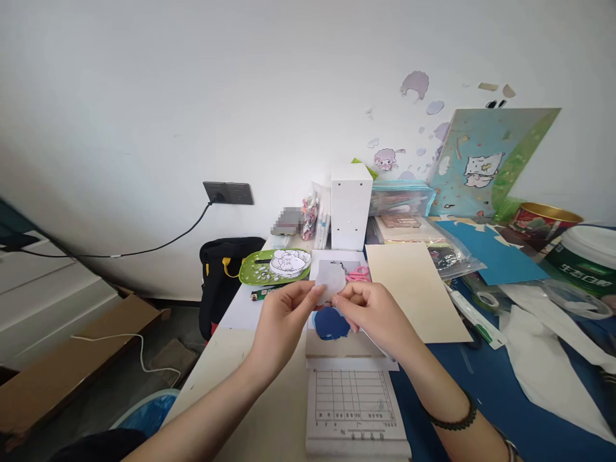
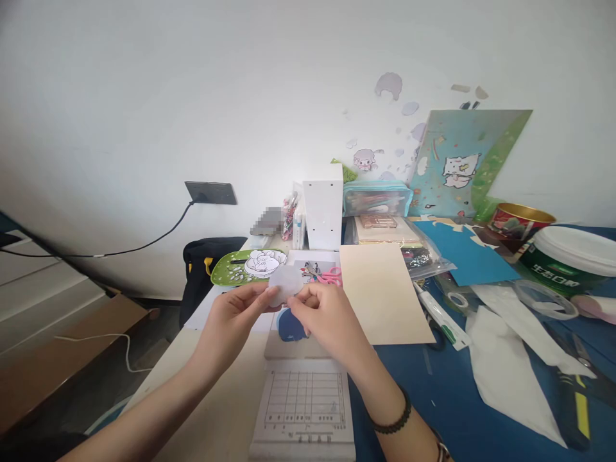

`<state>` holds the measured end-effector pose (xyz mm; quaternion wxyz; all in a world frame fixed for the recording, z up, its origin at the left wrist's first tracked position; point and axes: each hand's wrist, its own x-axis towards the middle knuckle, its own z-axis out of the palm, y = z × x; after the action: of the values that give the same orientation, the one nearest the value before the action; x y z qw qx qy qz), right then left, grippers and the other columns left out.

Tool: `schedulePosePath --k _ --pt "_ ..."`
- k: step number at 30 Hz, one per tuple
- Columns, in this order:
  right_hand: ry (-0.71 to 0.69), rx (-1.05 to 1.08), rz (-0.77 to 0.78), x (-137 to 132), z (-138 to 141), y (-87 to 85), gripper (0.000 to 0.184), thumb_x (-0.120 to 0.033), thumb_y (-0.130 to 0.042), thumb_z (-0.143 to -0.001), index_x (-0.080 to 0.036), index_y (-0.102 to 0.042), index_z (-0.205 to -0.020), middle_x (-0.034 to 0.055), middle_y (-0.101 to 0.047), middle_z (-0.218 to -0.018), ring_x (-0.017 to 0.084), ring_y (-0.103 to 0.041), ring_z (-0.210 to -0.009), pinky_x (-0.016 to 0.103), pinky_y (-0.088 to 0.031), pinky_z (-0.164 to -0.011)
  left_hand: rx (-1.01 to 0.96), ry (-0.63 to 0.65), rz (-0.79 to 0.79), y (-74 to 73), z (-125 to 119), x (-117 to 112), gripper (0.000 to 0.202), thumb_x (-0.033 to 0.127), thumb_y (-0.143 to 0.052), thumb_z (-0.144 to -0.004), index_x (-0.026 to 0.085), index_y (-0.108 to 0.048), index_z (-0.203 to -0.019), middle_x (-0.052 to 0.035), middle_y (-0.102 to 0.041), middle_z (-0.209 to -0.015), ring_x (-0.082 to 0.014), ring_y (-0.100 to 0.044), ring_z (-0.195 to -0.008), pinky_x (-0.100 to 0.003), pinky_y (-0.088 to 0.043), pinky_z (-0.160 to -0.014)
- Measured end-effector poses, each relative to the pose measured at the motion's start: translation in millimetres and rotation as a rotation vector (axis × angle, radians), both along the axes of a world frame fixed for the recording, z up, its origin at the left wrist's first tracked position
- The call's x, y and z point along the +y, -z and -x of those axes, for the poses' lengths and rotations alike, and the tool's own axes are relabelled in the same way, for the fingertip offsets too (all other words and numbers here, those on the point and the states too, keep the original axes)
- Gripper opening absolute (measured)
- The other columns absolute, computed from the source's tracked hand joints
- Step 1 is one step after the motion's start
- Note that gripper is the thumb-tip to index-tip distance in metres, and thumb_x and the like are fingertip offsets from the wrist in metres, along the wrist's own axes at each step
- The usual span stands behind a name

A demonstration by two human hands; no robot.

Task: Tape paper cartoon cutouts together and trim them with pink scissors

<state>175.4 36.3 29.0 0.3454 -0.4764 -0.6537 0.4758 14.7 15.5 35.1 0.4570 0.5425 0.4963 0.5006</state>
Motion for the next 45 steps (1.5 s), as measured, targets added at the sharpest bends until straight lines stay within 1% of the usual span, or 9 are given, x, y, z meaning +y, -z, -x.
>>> schedulePosePath --k 5,11,15,18,21,24,27,37,45 --pt "0.062 -0.08 -0.093 -2.0 3.2 -0.4 0.018 -0.029 -0.054 -0.079 -0.02 -0.054 -0.064 -0.0032 -0.051 -0.048 0.012 -0.048 -0.045 0.024 -0.037 -0.047 -0.001 0.006 -0.052 5.6 -0.9 -1.0 0.025 0.034 -0.065 -0.079 0.018 -0.069 -0.098 -0.0034 -0.076 -0.088 -0.023 -0.069 -0.087 -0.031 -0.055 -0.079" --pt "0.132 -0.188 -0.291 -6.0 10.8 1.2 0.015 -0.027 -0.053 -0.079 -0.021 -0.054 -0.065 -0.0037 -0.05 -0.045 0.012 -0.044 -0.043 0.025 -0.035 -0.047 0.221 -0.08 -0.189 6.0 1.0 -1.8 0.017 0.03 -0.066 -0.078 0.02 -0.072 -0.09 -0.0022 -0.076 -0.083 -0.022 -0.069 -0.078 -0.029 -0.053 -0.073" --pt "0.222 -0.289 -0.568 -11.3 9.7 2.4 0.009 -0.023 -0.054 -0.08 -0.021 -0.059 -0.072 -0.0045 -0.05 -0.045 0.011 -0.043 -0.04 0.025 -0.034 -0.045 0.252 -0.102 -0.359 9.0 4.5 -5.4 0.022 0.03 -0.068 -0.076 0.022 -0.071 -0.096 -0.0031 -0.075 -0.089 -0.0223 -0.067 -0.081 -0.031 -0.051 -0.078" --pt "0.308 -0.344 -0.929 -16.1 1.5 -0.9 0.01 -0.017 -0.053 -0.082 -0.02 -0.061 -0.077 -0.0037 -0.052 -0.046 0.01 -0.044 -0.04 0.024 -0.034 -0.044 0.006 -0.016 -0.423 7.3 6.7 -6.5 0.032 0.042 -0.057 -0.083 0.023 -0.066 -0.107 -0.0062 -0.07 -0.106 -0.0239 -0.062 -0.094 -0.033 -0.048 -0.081" --pt "0.282 -0.395 -1.325 -19.3 -7.9 -4.6 0.007 -0.014 -0.058 -0.082 -0.018 -0.062 -0.085 -0.0007 -0.06 -0.052 0.012 -0.051 -0.045 0.026 -0.037 -0.047 -0.272 0.103 -0.211 -1.7 7.3 -4.5 0.039 0.049 -0.041 -0.088 0.019 -0.067 -0.089 -0.0061 -0.067 -0.086 -0.0198 -0.059 -0.079 -0.029 -0.047 -0.069" --pt "0.174 -0.456 -1.501 -19.4 -11.9 -4.0 0.015 -0.015 -0.062 -0.082 -0.018 -0.062 -0.096 0.0007 -0.065 -0.058 0.013 -0.055 -0.051 0.027 -0.036 -0.048 -0.366 0.341 0.144 -11.2 7.0 -2.1 0.048 0.057 -0.042 -0.084 0.017 -0.065 -0.075 -0.0043 -0.061 -0.067 -0.0156 -0.054 -0.061 -0.025 -0.043 -0.057" --pt "0.139 -0.493 -1.543 -18.2 -10.5 -0.2 0.02 -0.013 -0.06 -0.082 -0.019 -0.062 -0.101 -0.0011 -0.063 -0.058 0.012 -0.053 -0.05 0.028 -0.033 -0.047 -0.38 0.451 0.309 -14.4 7.4 -1.4 0.044 0.059 -0.053 -0.077 0.017 -0.064 -0.075 -0.0015 -0.057 -0.059 -0.0124 -0.05 -0.052 -0.023 -0.039 -0.051" --pt "0.145 -0.474 -1.528 -16.0 -7.8 3.0 0.02 -0.013 -0.06 -0.084 -0.018 -0.058 -0.104 0.0007 -0.068 -0.063 0.013 -0.054 -0.05 0.028 -0.037 -0.048 -0.351 0.537 0.402 -10.8 15.5 4.4 0.024 0.037 -0.078 -0.064 0.016 -0.066 -0.065 0.0025 -0.055 -0.055 -0.0064 -0.045 -0.045 -0.019 -0.037 -0.047" --pt "0.135 -0.285 -1.355 -14.1 -3.0 0.5 0.015 -0.015 -0.058 -0.085 -0.014 -0.062 -0.099 0.0033 -0.067 -0.06 0.013 -0.055 -0.048 0.026 -0.039 -0.046 -0.332 0.517 0.28 -12.0 16.4 5.5 0.014 0.03 -0.076 -0.069 0.017 -0.07 -0.069 0.0018 -0.06 -0.06 -0.0073 -0.051 -0.053 -0.019 -0.041 -0.055"
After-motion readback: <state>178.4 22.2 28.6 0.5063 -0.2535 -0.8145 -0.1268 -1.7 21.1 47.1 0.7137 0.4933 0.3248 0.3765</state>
